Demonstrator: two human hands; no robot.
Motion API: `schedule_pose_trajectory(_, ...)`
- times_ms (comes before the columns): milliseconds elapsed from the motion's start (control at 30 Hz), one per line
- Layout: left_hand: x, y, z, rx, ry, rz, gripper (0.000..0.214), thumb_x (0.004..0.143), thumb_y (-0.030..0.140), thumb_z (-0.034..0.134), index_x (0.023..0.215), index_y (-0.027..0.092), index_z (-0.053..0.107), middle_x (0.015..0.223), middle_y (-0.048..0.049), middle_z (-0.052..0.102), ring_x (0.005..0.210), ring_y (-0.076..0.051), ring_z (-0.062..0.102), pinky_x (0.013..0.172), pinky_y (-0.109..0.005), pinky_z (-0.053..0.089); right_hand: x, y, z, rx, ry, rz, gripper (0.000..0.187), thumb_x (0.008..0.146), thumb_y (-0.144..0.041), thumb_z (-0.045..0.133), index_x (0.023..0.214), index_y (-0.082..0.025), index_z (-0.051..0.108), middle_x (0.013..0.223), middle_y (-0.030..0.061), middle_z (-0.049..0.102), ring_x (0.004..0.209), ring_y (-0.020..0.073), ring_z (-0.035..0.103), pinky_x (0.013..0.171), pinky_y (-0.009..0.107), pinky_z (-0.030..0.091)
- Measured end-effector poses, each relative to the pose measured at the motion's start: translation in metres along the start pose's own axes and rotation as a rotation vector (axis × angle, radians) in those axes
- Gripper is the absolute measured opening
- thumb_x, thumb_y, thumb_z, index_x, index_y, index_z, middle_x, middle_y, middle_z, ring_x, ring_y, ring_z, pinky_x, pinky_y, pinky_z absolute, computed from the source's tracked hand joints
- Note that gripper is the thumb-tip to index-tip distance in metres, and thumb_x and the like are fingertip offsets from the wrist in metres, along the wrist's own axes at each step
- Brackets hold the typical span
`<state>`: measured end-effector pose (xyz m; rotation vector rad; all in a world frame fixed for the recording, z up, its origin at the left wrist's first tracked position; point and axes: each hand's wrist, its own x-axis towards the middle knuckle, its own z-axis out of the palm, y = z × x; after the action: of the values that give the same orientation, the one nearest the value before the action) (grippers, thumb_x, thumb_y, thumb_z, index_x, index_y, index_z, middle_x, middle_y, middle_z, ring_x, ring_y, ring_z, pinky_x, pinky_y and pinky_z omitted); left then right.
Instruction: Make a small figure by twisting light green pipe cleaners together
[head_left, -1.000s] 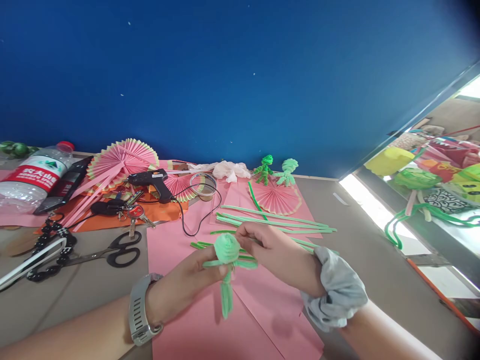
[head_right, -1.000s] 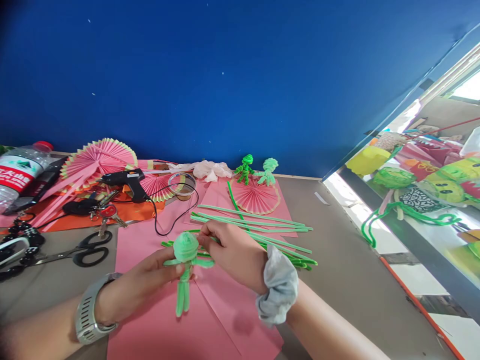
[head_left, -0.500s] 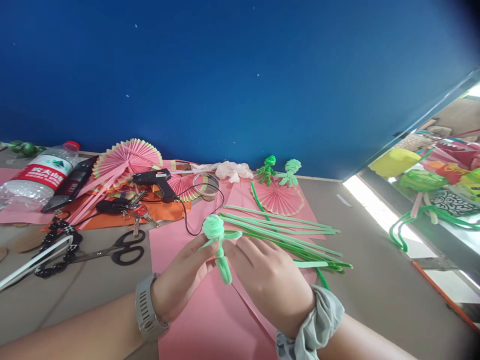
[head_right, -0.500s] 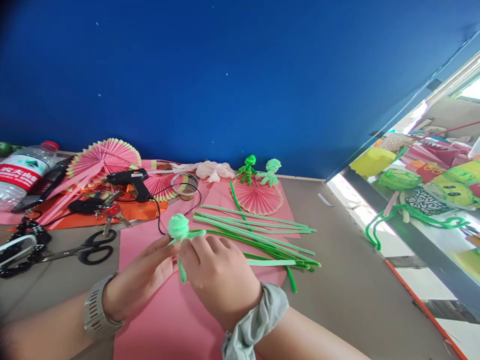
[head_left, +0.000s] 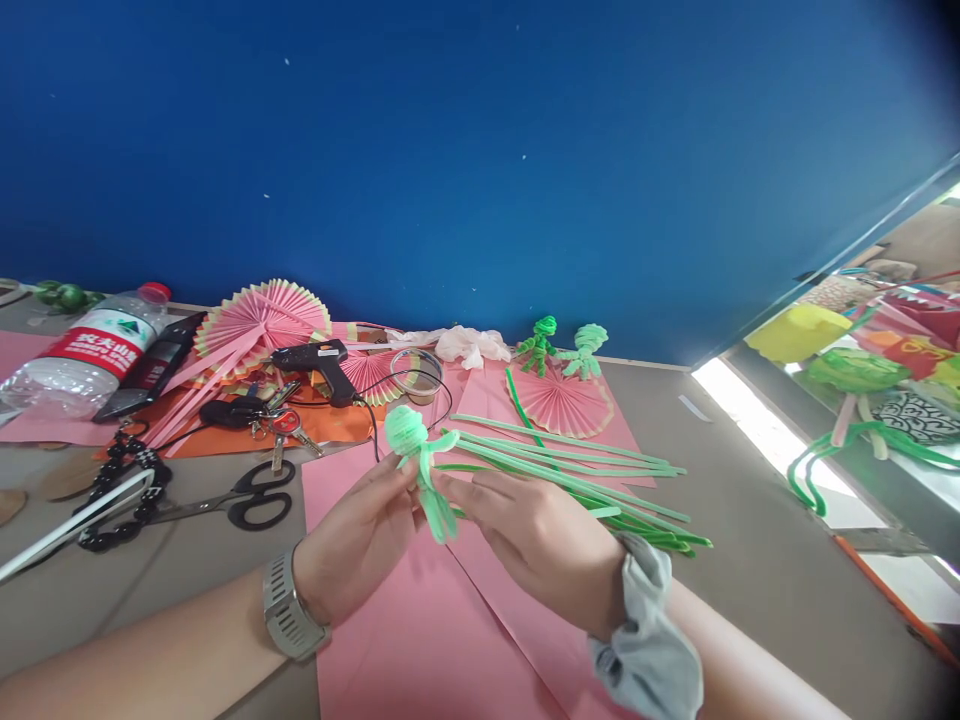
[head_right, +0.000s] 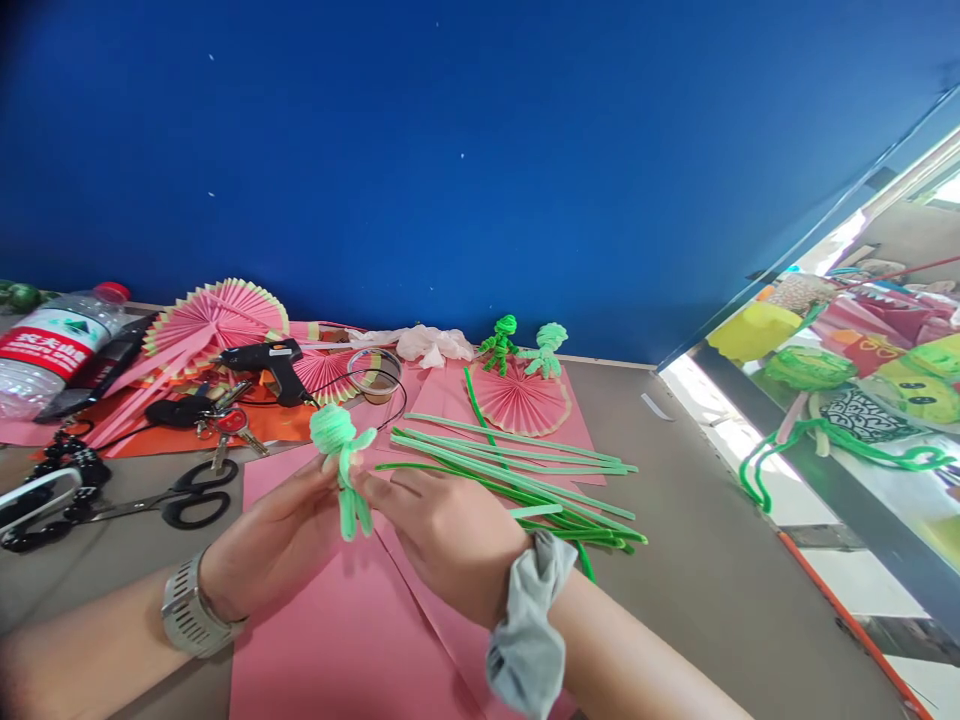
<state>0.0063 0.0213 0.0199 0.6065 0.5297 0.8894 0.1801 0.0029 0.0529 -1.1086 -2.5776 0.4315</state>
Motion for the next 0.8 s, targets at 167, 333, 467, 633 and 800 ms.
schedule_pose_trajectory(167,-0.001,0.004,0.002,0.087,0.047,0.036,0.02,0.087,0.022,0.046,0.103,0.023,0.058,0.105,-0.0033,0.06,0.099,-0.019,0.052,0.084,-0.032,0.039,0.001,0.012,-0.019,0.288,-0.068,0.088,0.043,0.085,-0.005,0.034,0.122,-0.023,0.047,0.108,0.0026,0.061,0.097,0.0134,0.056,0.08,0.025,0.044)
schedule_pose_trajectory(333,0.0,0.002,-0.001,0.11,0.103,0.048,0.012,0.084,0.021,0.052,0.092,0.022,0.062,0.084,-0.0004,0.059,0.082,-0.015,0.053,0.077,-0.028,0.041,0.002,0.006,-0.015,0.359,0.001,0.36,0.025,0.086,-0.019,0.045,0.11,-0.022,0.05,0.075,-0.0025,0.061,0.055,0.0085,0.051,0.055,0.021,0.04)
schedule_pose_trajectory(467,-0.003,0.001,0.0,0.102,0.07,0.033,0.012,0.085,0.021,0.051,0.089,0.02,0.062,0.075,0.0002,0.056,0.075,-0.013,0.051,0.073,-0.026,0.041,0.004,0.003,-0.005,0.472,0.056,0.364,0.009,0.087,-0.024,0.045,0.083,-0.018,0.052,0.07,-0.0034,0.055,0.054,0.007,0.043,0.052,0.019,0.035)
schedule_pose_trajectory(633,-0.006,0.003,0.001,0.104,-0.022,-0.017,0.014,0.086,0.021,0.049,0.086,0.021,0.063,0.068,0.002,0.052,0.063,-0.01,0.045,0.068,-0.024,0.038,0.006,0.013,-0.008,0.604,-0.106,0.418,0.022,0.086,-0.032,0.046,0.072,-0.016,0.052,0.06,-0.0045,0.046,0.052,0.0071,0.036,0.048,0.019,0.031)
schedule_pose_trajectory(800,-0.005,0.003,-0.005,0.324,0.075,-0.034,0.012,0.083,0.025,0.053,0.09,0.021,0.061,0.08,0.0,0.054,0.072,-0.013,0.045,0.07,-0.026,0.036,0.004,0.028,-0.016,0.571,-0.208,0.389,0.024,0.087,-0.03,0.043,0.075,-0.016,0.058,0.059,-0.0052,0.04,0.052,0.0073,0.033,0.048,0.02,0.028)
